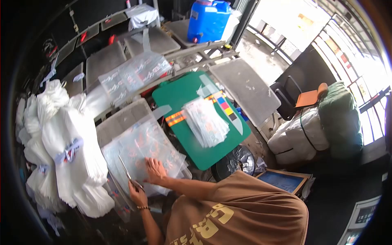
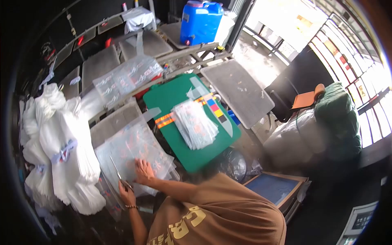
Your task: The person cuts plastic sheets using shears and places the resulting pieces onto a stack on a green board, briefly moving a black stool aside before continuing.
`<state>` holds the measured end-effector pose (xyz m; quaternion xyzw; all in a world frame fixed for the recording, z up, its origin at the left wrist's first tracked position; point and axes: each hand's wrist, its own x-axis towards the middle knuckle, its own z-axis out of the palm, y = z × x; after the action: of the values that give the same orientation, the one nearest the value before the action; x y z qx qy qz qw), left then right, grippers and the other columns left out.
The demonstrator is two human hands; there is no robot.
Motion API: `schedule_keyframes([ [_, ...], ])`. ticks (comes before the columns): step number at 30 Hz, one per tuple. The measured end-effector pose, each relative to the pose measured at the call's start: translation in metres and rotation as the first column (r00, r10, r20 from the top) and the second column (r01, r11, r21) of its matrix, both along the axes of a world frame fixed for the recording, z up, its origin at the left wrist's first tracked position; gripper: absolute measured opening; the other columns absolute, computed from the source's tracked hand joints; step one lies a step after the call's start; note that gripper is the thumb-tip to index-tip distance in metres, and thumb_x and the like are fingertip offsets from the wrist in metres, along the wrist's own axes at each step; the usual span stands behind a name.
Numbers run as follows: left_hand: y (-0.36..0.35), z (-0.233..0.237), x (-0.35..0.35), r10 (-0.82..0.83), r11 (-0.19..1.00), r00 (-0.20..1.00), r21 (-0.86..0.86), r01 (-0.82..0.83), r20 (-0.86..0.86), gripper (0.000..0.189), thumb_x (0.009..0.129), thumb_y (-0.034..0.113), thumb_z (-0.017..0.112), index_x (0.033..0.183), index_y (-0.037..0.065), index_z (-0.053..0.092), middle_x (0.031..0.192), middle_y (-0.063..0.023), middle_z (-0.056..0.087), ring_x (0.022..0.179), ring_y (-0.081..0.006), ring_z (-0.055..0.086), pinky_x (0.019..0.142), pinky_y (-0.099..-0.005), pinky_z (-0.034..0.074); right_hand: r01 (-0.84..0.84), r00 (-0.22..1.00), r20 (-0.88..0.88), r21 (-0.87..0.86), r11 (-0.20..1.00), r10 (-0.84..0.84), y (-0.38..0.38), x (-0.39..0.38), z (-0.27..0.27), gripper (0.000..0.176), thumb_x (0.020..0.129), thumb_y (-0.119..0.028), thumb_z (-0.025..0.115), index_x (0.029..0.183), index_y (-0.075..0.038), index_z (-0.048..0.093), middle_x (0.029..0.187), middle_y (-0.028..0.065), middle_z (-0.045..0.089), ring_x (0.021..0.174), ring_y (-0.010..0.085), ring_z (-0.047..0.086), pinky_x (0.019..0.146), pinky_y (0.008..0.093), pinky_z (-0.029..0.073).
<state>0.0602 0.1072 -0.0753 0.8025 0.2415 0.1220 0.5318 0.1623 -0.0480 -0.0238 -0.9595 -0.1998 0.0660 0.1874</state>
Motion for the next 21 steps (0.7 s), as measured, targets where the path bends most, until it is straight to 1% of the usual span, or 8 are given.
schedule_keyframes([
  [5, 0.003, 0.0, -0.006, -0.052, 0.998, 0.999, -0.049, 0.051, -0.013, 0.055, 0.094, -0.002, 0.05, 0.148, -0.001, 0.034, 0.126, -0.0251, 0.061, 0.097, -0.0262, 0.067, 0.08, -0.0347, 0.055, 0.07, 0.997, -0.051, 0.123, 0.99, -0.064, 0.004, -0.002, 0.005, 0.109, 0.059, -0.047, 0.087, 0.141, 0.004, 0.037, 0.125, 0.0229, 0.042, 0.113, 0.0373, 0.046, 0.091, 0.0461, 0.043],
  [7, 0.0, 0.015, -0.003, -0.032, 0.982, 0.999, -0.186, 0.024, -0.038, 0.057, 0.094, -0.004, 0.051, 0.148, -0.001, 0.033, 0.128, -0.0261, 0.06, 0.103, -0.0297, 0.067, 0.083, -0.0357, 0.055, 0.083, 0.995, -0.069, 0.146, 0.986, -0.074, 0.007, 0.0, 0.0, 0.103, 0.059, -0.04, 0.089, 0.14, 0.001, 0.039, 0.126, 0.0237, 0.041, 0.114, 0.0389, 0.046, 0.092, 0.0479, 0.043],
  [9, 0.004, 0.015, -0.003, -0.064, 0.99, 0.998, -0.123, 0.063, -0.005, 0.057, 0.093, -0.005, 0.051, 0.147, -0.002, 0.033, 0.128, -0.0269, 0.06, 0.105, -0.031, 0.066, 0.084, -0.0362, 0.054, 0.101, 0.989, -0.136, 0.277, 0.956, -0.065, 0.009, 0.002, -0.009, 0.095, 0.06, -0.026, 0.09, 0.139, -0.006, 0.042, 0.126, 0.0247, 0.04, 0.115, 0.0417, 0.047, 0.096, 0.0486, 0.044],
  [10, 0.008, 0.005, -0.004, -0.075, 0.995, 0.997, -0.071, 0.075, 0.008, 0.058, 0.092, -0.006, 0.05, 0.147, -0.003, 0.033, 0.127, -0.0273, 0.06, 0.102, -0.0306, 0.067, 0.082, -0.036, 0.054, 0.123, 0.976, -0.209, 0.319, 0.94, -0.057, 0.01, 0.006, -0.01, 0.085, 0.064, -0.013, 0.087, 0.138, -0.011, 0.044, 0.126, 0.0246, 0.04, 0.115, 0.0428, 0.047, 0.098, 0.0467, 0.044],
  [13, 0.014, -0.006, -0.002, -0.09, 0.995, 0.993, 0.044, 0.087, 0.071, 0.058, 0.091, -0.007, 0.05, 0.146, -0.004, 0.033, 0.124, -0.0284, 0.061, 0.09, -0.028, 0.067, 0.078, -0.0355, 0.054, 0.125, 0.975, -0.223, 0.52, 0.845, -0.007, 0.006, 0.014, -0.017, 0.073, 0.067, -0.002, 0.08, 0.133, -0.011, 0.05, 0.126, 0.0233, 0.042, 0.115, 0.0422, 0.048, 0.099, 0.0453, 0.045],
  [16, 0.01, 0.002, 0.0, -0.078, 0.993, 0.996, -0.095, 0.075, -0.035, 0.055, 0.092, -0.005, 0.05, 0.145, -0.004, 0.035, 0.122, -0.0275, 0.061, 0.086, -0.0269, 0.067, 0.075, -0.0348, 0.055, 0.038, 0.984, -0.161, 0.605, 0.795, 0.076, -0.008, 0.031, -0.018, 0.056, 0.066, 0.006, 0.073, 0.119, -0.007, 0.061, 0.124, 0.0226, 0.047, 0.111, 0.0403, 0.053, 0.093, 0.0442, 0.048],
  [18, 0.006, 0.004, 0.001, -0.017, 0.981, 1.0, -0.194, 0.021, 0.021, 0.051, 0.095, -0.001, 0.05, 0.145, -0.003, 0.036, 0.108, -0.0217, 0.066, 0.074, -0.0219, 0.065, 0.063, -0.0314, 0.053, 0.053, 0.982, -0.171, 0.667, 0.743, 0.083, -0.033, 0.044, -0.008, 0.051, 0.066, 0.008, 0.071, 0.114, -0.007, 0.064, 0.124, 0.0207, 0.048, 0.111, 0.0394, 0.053, 0.091, 0.0429, 0.049],
  [21, 0.006, 0.012, 0.003, -0.077, 0.99, 0.997, -0.116, 0.075, -0.014, 0.048, 0.097, 0.003, 0.05, 0.144, -0.003, 0.038, 0.09, -0.0148, 0.067, 0.064, -0.0161, 0.06, 0.051, -0.0284, 0.047, -0.003, 0.991, -0.091, 0.725, 0.689, 0.1, -0.102, 0.069, 0.03, 0.044, 0.071, 0.012, 0.063, 0.108, -0.011, 0.067, 0.129, 0.0171, 0.049, 0.113, 0.0368, 0.055, 0.088, 0.0422, 0.053],
])
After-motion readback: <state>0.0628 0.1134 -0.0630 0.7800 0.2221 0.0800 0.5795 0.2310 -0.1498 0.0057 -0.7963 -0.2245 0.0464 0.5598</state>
